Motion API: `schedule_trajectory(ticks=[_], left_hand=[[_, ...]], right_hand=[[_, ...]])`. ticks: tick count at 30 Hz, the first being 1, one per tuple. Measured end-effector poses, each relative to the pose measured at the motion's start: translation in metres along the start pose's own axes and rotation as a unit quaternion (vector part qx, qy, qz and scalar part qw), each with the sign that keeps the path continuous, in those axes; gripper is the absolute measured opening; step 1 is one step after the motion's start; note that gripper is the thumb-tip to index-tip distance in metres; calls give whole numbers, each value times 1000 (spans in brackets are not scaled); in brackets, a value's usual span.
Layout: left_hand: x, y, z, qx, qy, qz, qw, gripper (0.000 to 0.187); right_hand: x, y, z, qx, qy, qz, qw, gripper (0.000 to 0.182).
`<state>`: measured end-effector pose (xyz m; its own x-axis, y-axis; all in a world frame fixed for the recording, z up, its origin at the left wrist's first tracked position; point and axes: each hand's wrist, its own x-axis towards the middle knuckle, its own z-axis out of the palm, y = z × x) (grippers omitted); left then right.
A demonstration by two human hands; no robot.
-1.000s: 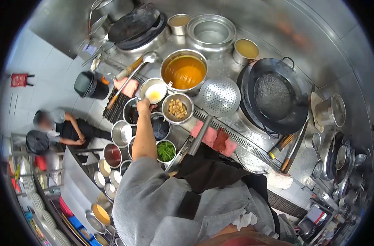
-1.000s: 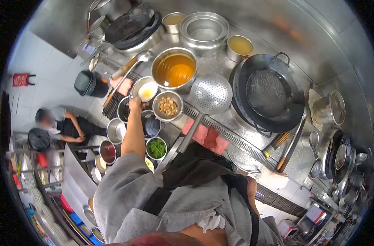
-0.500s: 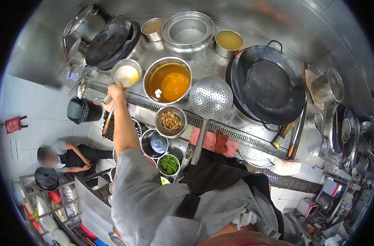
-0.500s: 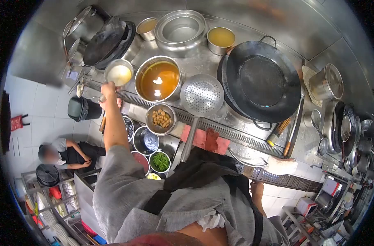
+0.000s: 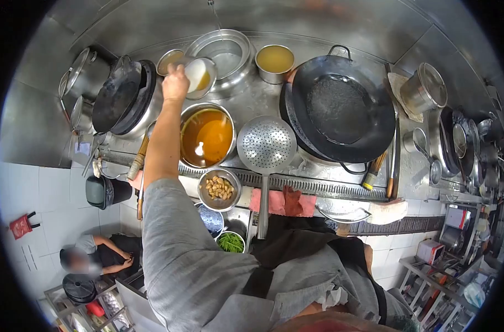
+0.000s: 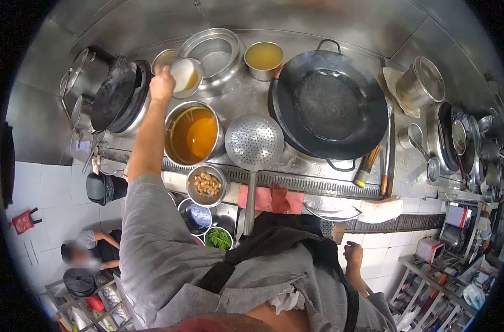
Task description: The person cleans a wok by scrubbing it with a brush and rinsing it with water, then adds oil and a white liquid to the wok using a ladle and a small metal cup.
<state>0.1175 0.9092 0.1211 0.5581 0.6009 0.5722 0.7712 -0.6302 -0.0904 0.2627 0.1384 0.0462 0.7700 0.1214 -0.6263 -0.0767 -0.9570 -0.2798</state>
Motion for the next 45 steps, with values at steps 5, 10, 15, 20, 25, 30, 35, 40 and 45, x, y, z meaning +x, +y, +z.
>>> schedule_trajectory(ticks=[5,10,15,20,25,30,35,40,45], left_hand=[[18,53,15,47,-52,145,987,15],[23,90,13,85,-136,195,968,16],[14,97,33,153,-180,208,949,23],[35,89,42,138,-182,119,966,29],[103,63,22,-44,-203,-311,928,30],[151,60,33,-227,-219,-443,839,24],[174,74,64,-332,-158,-492,789,23],[178,89,73,-451,-50,-539,710,26],[179,69,58,-338,-87,-443,826,24]], right_hand=[[15,27,17,-15,-10,-14,1000,30],[46,37,31,25,-22,-61,998,31],[45,43,37,58,-5,-55,997,30],[27,54,30,54,-4,5,998,31],[16,69,23,21,-1,38,999,33],[-4,55,11,11,16,65,998,31],[-18,25,-4,8,21,82,996,30],[-19,16,-7,-8,34,67,997,30],[-13,27,1,-27,38,45,998,30]])
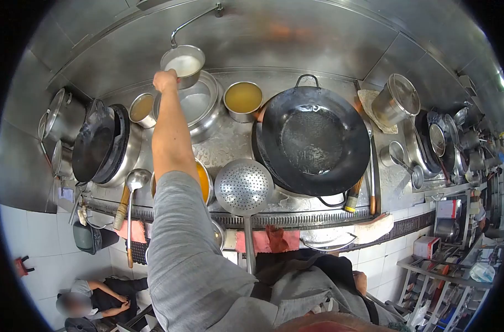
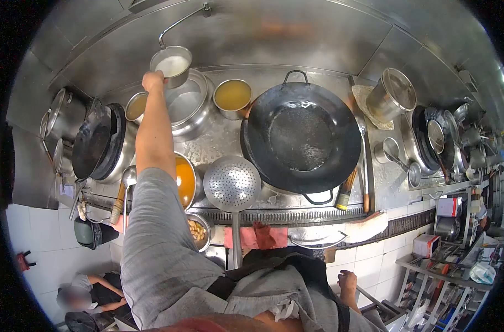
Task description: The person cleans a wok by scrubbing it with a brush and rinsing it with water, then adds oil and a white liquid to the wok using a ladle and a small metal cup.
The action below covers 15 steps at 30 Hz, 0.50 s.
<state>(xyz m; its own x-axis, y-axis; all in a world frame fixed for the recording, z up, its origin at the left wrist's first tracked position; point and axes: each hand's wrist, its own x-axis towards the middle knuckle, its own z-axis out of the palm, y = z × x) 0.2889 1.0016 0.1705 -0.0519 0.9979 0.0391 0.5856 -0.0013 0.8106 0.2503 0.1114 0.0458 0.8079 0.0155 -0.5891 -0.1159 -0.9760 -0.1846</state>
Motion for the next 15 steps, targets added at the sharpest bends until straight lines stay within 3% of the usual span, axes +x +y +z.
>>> schedule_trajectory(ticks=[1,6,8,9,12,15], left_hand=[[4,-3,-4,73,7,51,996,25],[-7,-26,-21,190,12,149,970,23],[-19,-40,-19,307,50,259,914,25],[-24,-47,-20,313,49,260,912,25],[-41,-70,-17,392,-32,343,853,24],[-55,-88,-12,398,-49,375,836,22]], right_hand=[[1,4,3,3,-4,2,1000,30],[2,7,11,7,-33,6,999,30],[7,12,16,6,-41,3,999,31],[8,16,20,6,-47,4,999,31],[10,15,25,4,-32,28,999,32],[1,5,20,22,-32,3,999,32]])
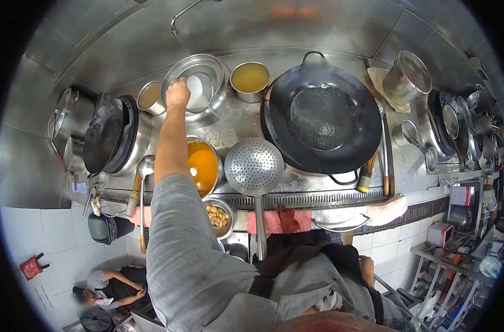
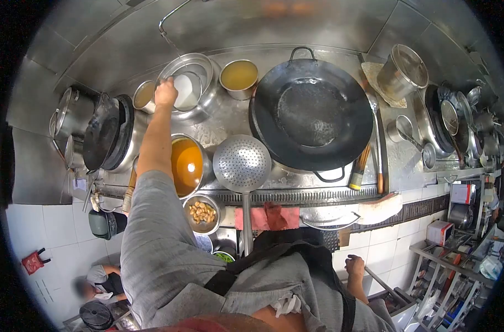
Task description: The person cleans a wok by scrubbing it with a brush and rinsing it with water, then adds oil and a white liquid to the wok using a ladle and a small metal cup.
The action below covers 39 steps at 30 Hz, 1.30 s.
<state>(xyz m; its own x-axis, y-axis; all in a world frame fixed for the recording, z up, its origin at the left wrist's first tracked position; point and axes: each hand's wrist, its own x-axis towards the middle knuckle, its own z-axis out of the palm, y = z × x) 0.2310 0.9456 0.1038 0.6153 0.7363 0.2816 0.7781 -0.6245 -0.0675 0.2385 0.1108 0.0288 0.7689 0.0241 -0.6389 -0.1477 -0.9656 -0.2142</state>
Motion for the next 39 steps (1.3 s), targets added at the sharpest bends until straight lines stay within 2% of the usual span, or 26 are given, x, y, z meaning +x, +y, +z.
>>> schedule_trajectory(ticks=[2,5,10,13,16,21,24,26,28,30,31,33,34,36,37,39], left_hand=[[-6,0,3,-3,14,12,1000,18],[-14,1,6,26,63,85,994,13],[-25,4,14,22,89,138,986,12],[-36,15,8,73,109,182,975,9],[-43,24,5,77,127,195,970,9],[-40,26,5,71,132,197,969,11],[-32,22,4,58,103,162,980,12],[-20,15,2,-3,56,44,997,15],[-2,2,-4,-111,6,-136,984,25],[22,-8,7,-110,31,-233,966,28],[33,-10,9,-113,31,-230,966,28],[44,-13,-11,-327,-76,-360,870,28],[51,-13,-6,-327,-77,-359,871,28],[73,-9,7,-503,7,-455,735,27],[84,-7,11,-507,8,-453,733,27],[103,-1,16,-587,57,-442,676,24]], right_hand=[[-4,-2,-2,3,-2,19,1000,32],[-7,-2,-5,-17,1,-3,1000,31],[-9,-25,-8,-2,5,11,1000,31],[-6,-32,-9,25,3,6,1000,31],[5,-20,-2,12,9,-35,999,31],[0,-25,-7,36,12,-27,999,31],[-3,-24,-7,30,17,-23,999,31],[-3,-18,-5,21,25,-25,999,31],[-1,-8,-1,-10,17,-30,999,31],[-8,-18,-4,14,19,7,1000,31],[-8,-13,-4,3,18,3,1000,31],[-14,-13,-5,-28,21,-12,999,31],[-19,-16,-7,-28,21,-10,999,31],[-24,-25,-12,-29,14,-12,999,30],[-26,-28,-13,-28,18,-12,999,30],[-28,-31,-15,-40,16,1,999,30]])
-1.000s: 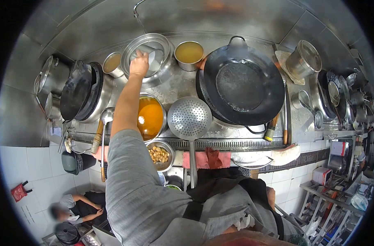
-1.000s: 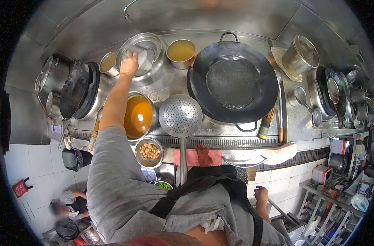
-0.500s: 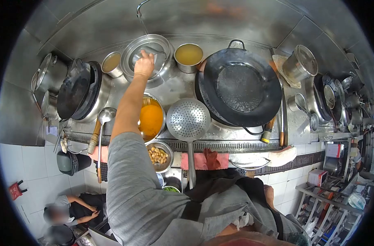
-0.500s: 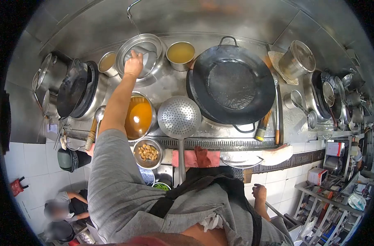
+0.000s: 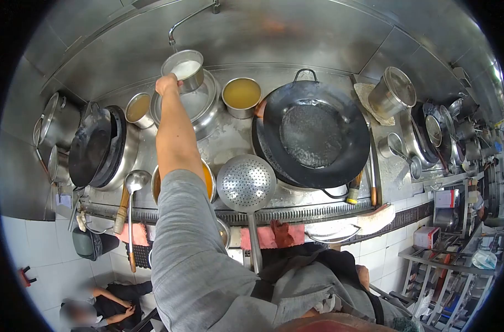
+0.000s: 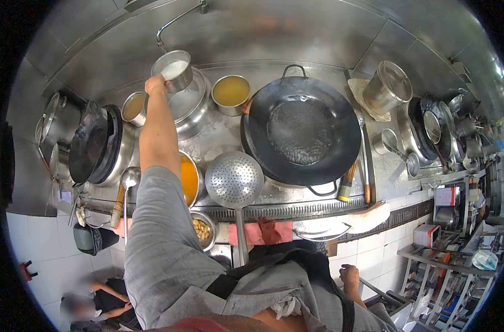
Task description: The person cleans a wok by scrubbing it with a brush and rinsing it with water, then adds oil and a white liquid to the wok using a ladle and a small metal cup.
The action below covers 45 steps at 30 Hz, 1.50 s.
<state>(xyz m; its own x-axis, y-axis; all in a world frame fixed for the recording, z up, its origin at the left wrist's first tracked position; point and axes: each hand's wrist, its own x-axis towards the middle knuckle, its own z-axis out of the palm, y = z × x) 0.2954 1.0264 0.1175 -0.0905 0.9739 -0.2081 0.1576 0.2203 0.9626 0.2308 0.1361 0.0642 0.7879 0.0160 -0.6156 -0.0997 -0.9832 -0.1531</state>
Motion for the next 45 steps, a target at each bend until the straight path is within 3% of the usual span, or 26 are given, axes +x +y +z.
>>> schedule_trajectory(ticks=[1,11,16,20,22,25,29,35,45], left_hand=[[4,-1,5,-53,-2,3,999,22],[-35,44,3,-54,29,-15,998,23],[-29,51,-20,205,65,65,974,24],[-10,37,-31,204,59,54,976,25],[-42,46,-39,177,38,26,983,24],[-28,32,-32,143,38,28,989,25],[-41,35,-20,0,39,7,999,22],[-33,38,1,-50,-8,-4,999,21],[-33,34,12,-125,10,46,991,23]], right_hand=[[0,1,0,0,2,1,1000,30],[-7,7,-2,28,11,4,1000,28],[-2,25,11,27,14,-7,1000,28],[5,32,17,22,6,-13,1000,29],[8,31,18,9,9,-28,1000,29],[12,19,11,23,1,-27,999,30],[13,18,10,39,3,-23,999,30],[-2,22,8,16,9,-3,1000,30],[2,24,11,32,20,-8,999,31]])
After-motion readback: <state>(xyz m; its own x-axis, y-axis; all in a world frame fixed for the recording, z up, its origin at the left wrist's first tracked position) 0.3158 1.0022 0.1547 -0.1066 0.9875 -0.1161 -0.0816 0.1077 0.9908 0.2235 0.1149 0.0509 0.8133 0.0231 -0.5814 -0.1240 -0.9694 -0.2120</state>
